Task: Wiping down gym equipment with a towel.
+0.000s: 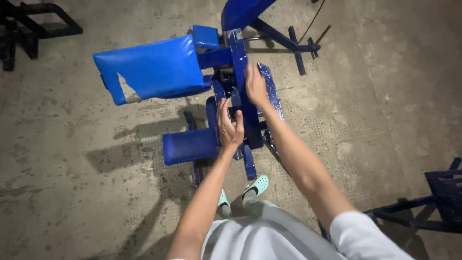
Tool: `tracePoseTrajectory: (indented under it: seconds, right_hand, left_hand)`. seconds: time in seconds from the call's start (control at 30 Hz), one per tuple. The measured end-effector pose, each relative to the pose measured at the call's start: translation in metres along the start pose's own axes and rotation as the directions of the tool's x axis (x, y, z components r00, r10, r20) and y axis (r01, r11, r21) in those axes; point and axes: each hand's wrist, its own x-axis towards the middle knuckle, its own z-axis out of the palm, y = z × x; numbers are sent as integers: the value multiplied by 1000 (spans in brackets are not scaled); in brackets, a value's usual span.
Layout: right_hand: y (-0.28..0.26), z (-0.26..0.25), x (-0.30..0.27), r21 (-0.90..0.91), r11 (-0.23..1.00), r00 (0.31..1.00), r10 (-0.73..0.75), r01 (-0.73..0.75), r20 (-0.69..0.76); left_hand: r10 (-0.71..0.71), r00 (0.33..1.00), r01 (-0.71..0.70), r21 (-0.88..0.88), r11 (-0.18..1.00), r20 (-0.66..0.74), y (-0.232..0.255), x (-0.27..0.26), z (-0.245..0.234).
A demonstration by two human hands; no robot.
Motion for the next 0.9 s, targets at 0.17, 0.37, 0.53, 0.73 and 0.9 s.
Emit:
tracePoseTrajectory:
  seconds: [0.17, 0.37, 0.53, 0.73, 0.9]
  right_hand:
    - [-2, -14, -114, -119, 985, 991, 119, -124, -56]
    - [-23, -32, -198, -437, 883, 984, -177, 173, 31]
    - [-30, -32, -177, -532, 789, 952, -256, 307, 169]
    - [-68, -31, -81, -527, 618, 812, -422, 582, 402]
    - [-57, -2, -13, -662, 232, 672, -496, 713, 549]
  left_hand:
    - [27, 998, -29, 25, 999, 61, -1, -6, 3]
    - [-11, 1000, 11, -14, 1000, 25, -7, -12, 5]
    - [-82, 993, 77, -59, 995, -86, -23, -11, 8]
    - [-75, 990, 65, -83, 994, -121, -28, -11, 8]
    - [-57, 997, 55, -38, 998, -56, -40, -6, 13]
